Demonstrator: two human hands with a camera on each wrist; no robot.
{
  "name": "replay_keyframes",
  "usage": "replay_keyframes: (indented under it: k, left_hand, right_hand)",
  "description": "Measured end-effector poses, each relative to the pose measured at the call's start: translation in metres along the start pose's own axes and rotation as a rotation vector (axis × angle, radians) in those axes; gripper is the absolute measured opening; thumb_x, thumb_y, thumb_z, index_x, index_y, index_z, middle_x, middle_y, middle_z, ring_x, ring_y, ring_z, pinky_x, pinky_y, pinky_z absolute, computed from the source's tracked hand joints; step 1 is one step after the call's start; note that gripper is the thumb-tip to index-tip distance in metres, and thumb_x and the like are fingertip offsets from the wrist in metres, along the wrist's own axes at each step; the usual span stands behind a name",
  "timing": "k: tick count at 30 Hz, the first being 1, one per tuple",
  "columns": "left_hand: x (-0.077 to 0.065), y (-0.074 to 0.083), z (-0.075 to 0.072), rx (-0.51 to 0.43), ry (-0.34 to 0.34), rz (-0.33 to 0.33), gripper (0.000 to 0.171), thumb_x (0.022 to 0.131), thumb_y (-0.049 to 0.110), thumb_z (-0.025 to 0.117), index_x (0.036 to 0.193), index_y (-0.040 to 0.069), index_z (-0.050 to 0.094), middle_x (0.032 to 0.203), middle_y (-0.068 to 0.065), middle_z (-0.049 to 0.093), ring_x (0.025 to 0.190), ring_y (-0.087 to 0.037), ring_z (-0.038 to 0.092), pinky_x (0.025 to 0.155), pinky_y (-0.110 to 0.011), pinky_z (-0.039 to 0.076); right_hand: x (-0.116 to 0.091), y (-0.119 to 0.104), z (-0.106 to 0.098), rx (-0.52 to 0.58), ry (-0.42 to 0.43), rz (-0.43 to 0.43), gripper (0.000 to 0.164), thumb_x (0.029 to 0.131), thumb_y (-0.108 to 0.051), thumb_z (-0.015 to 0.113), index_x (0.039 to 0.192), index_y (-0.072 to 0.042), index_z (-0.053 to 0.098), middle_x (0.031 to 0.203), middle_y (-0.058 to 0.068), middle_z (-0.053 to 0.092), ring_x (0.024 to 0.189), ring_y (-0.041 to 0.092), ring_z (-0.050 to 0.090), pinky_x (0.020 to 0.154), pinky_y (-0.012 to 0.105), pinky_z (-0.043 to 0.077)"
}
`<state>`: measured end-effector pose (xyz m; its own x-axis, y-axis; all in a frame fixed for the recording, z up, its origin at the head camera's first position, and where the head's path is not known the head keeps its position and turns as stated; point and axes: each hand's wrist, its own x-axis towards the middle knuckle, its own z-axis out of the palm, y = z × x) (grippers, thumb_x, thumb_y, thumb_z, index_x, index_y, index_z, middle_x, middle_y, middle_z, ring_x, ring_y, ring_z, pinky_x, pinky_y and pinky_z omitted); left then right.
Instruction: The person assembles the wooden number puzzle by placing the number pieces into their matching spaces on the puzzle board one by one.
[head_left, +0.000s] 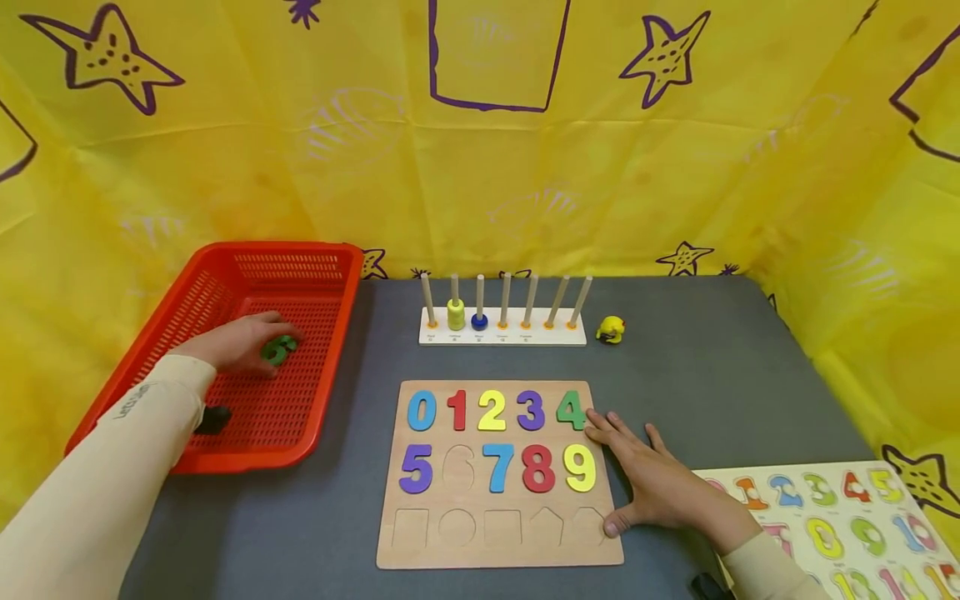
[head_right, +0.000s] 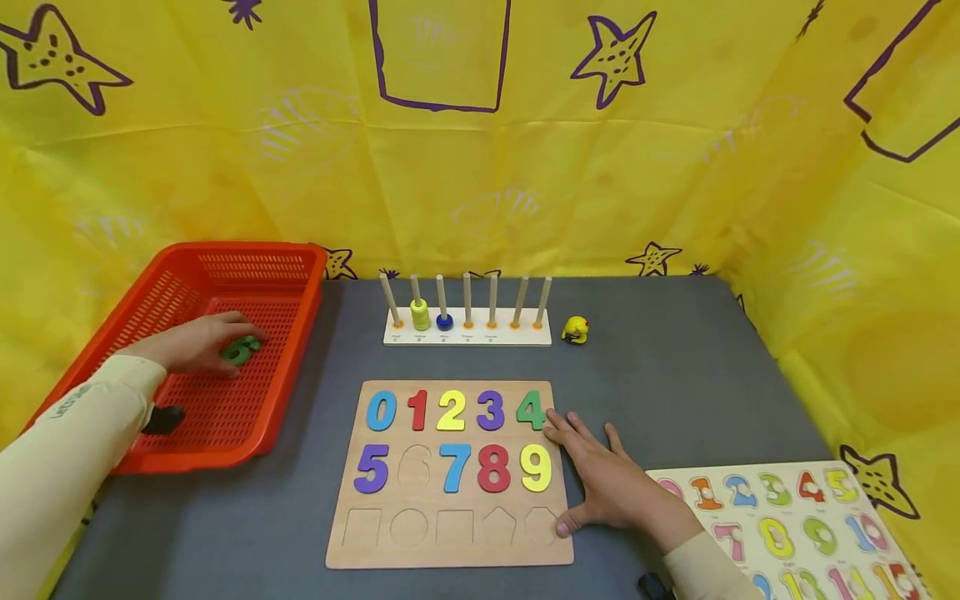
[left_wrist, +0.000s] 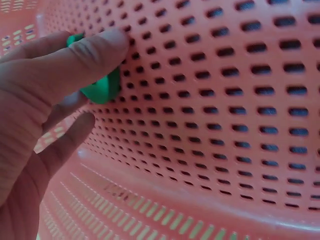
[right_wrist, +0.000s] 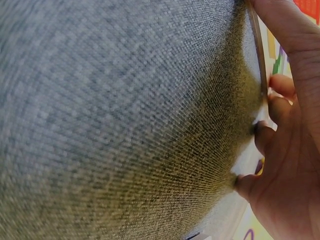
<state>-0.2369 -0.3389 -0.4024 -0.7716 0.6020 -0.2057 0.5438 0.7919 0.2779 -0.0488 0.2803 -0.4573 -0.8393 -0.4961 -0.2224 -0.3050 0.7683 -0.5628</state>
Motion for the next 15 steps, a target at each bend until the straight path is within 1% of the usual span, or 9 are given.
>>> replay_keyframes:
  k: [5, 8, 13, 15]
  left_hand:
    - [-0.0016, -0.0033, 0.0014, 0.030, 0.035, 0.036, 0.062, 0.071, 0.006, 0.092, 0.128, 0.009, 0.067, 0.118, -0.013, 0.056, 0.096, -0.028, 0.059, 0.081, -0.045, 0.055]
    - [-0.0016, -0.0048, 0.0016, 0.046, 0.044, 0.050, 0.061, 0.070, 0.005, 0.092, 0.127, 0.008, 0.068, 0.117, -0.012, 0.056, 0.095, -0.028, 0.060, 0.080, -0.045, 0.055]
    - [-0.0015, -0.0080, 0.0030, 0.064, 0.042, 0.041, 0.061, 0.072, 0.009, 0.092, 0.128, 0.005, 0.067, 0.115, -0.013, 0.057, 0.092, -0.026, 0.059, 0.077, -0.044, 0.055]
    - [-0.0018, -0.0078, 0.0028, 0.062, 0.050, 0.020, 0.059, 0.074, 0.012, 0.091, 0.127, 0.003, 0.067, 0.112, -0.014, 0.057, 0.088, -0.024, 0.058, 0.075, -0.042, 0.054]
  right_hand:
    - [-0.0004, -0.0005, -0.0010, -0.005, 0.003, 0.003, 0.129, 0.054, -0.067, 0.087, 0.157, -0.012, 0.032, 0.170, 0.004, 0.012, 0.153, 0.040, 0.010, 0.107, 0.079, -0.004]
    - [-0.0005, -0.0005, -0.0008, -0.002, 0.002, 0.002, 0.129, 0.055, -0.067, 0.087, 0.157, -0.011, 0.033, 0.170, 0.005, 0.012, 0.153, 0.040, 0.010, 0.107, 0.079, -0.004]
    - [-0.0006, -0.0004, 0.0003, -0.010, -0.005, 0.000, 0.129, 0.055, -0.069, 0.086, 0.157, -0.011, 0.032, 0.170, 0.004, 0.011, 0.153, 0.040, 0.009, 0.107, 0.079, -0.003]
    - [-0.0007, -0.0002, 0.0004, -0.015, -0.003, 0.000, 0.129, 0.055, -0.069, 0.086, 0.157, -0.011, 0.032, 0.170, 0.004, 0.011, 0.153, 0.040, 0.010, 0.107, 0.079, -0.003]
